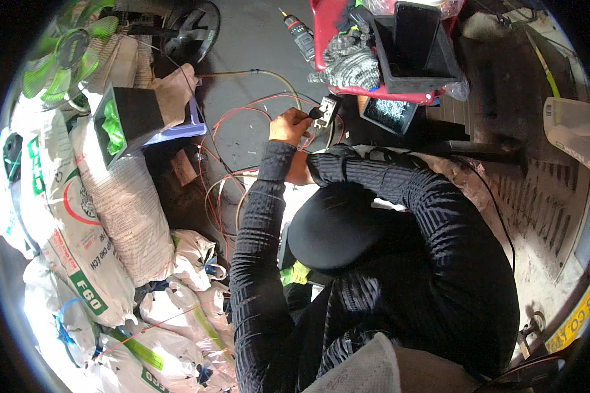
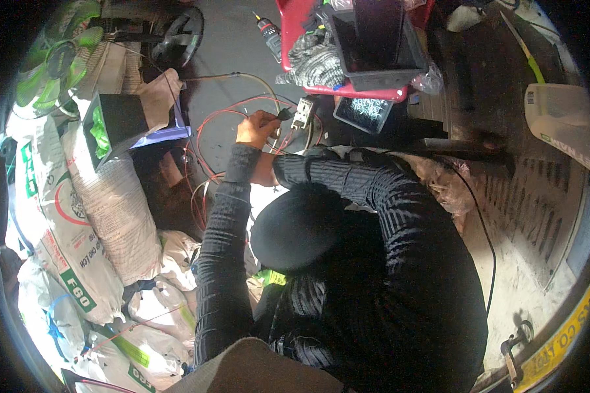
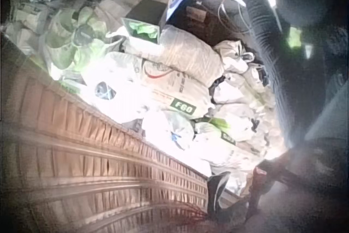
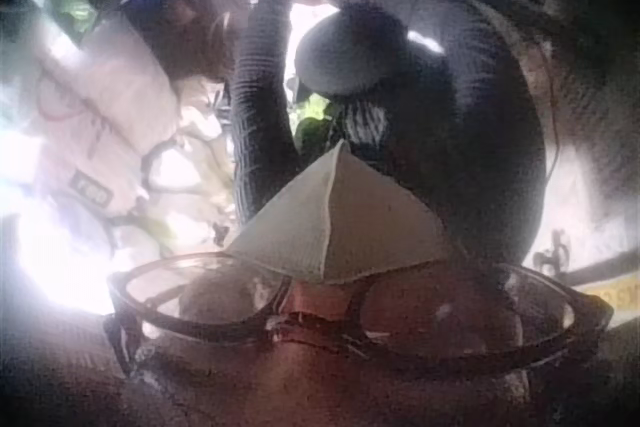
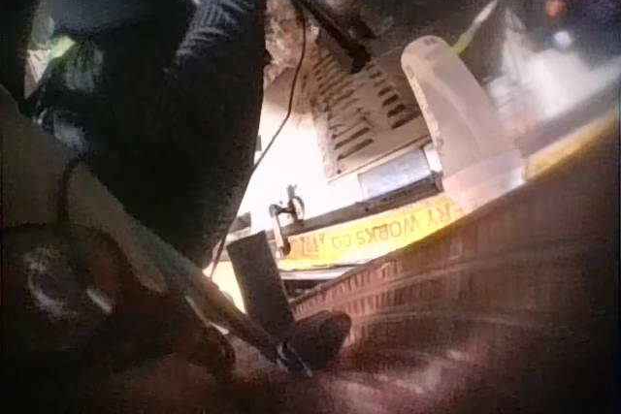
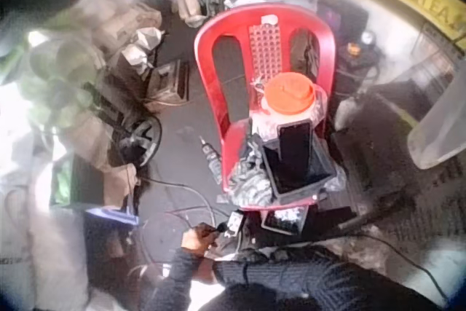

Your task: The person sits on the floor and works on a small electronic device, using a soldering iron to heat components and applying tape to wires. They handle wires, a soldering iron, and tape while seated.

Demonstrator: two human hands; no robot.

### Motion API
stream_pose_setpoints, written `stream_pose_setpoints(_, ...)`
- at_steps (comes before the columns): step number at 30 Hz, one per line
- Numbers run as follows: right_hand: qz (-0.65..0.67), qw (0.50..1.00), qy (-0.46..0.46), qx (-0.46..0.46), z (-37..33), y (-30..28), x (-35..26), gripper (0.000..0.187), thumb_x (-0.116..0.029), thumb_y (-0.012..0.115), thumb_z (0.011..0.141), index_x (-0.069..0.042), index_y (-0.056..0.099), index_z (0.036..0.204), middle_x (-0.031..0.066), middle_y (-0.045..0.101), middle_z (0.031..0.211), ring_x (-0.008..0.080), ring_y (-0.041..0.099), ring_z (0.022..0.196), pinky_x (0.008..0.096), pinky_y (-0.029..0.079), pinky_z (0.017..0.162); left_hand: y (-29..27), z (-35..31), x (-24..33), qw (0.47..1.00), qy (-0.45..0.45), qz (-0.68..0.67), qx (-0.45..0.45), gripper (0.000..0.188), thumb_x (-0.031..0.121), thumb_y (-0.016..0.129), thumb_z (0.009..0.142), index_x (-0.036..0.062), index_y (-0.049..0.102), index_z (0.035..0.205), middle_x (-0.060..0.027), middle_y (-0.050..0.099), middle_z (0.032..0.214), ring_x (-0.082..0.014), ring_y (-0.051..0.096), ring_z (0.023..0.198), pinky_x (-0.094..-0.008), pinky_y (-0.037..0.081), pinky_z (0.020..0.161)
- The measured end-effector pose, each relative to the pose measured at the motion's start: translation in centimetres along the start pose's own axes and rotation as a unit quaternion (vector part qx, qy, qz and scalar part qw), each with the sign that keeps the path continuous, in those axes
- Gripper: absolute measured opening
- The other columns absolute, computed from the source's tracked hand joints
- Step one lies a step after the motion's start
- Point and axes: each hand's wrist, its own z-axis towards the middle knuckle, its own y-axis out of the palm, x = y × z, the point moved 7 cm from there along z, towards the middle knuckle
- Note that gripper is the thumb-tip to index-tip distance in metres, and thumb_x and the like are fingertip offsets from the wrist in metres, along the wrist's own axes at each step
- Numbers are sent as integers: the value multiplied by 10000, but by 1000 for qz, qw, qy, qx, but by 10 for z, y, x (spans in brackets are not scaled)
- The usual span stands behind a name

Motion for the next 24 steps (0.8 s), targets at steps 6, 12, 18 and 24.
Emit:
stream_pose_setpoints(6, 177, 968, 171, 58, -96, -12, 65, 161, -132, 580, 836, -30, 648, 941, 112, 653, 849, 262, 634, 768, 322, 492, 658, 42, 44, -72, 978, -7, 191, 88, 248, 305, 660, 773, 110, 653, 926, -119, 684, 845, -309, 663, 798, -406, 519, 716)
stream_pose_setpoints(12, 377, 723, 561, 146, -251, 25, 119, 313, -335, 564, 893, -69, 668, 1023, 79, 663, 910, 151, 612, 847, 298, 475, 766, 84, 69, -119, 943, -96, 308, 87, 275, 382, 588, 815, 145, 650, 940, -118, 657, 943, -330, 648, 835, -446, 514, 723)
stream_pose_setpoints(18, 393, 719, 547, 174, -255, 32, 129, 331, -342, 571, 896, -75, 649, 1075, 69, 653, 924, 152, 600, 834, 294, 476, 762, 99, 75, -120, 917, -54, 361, 160, 300, 390, 586, 811, 118, 646, 921, -74, 639, 945, -295, 592, 977, -409, 531, 719)
stream_pose_setpoints(24, 392, 713, 563, 143, -255, 33, 128, 349, -348, 581, 885, -76, 645, 1094, 93, 651, 981, 175, 604, 879, 309, 474, 800, 99, 80, -120, 921, -81, 347, 159, 296, 372, 587, 823, 111, 644, 952, -110, 637, 951, -311, 592, 952, -431, 502, 774)
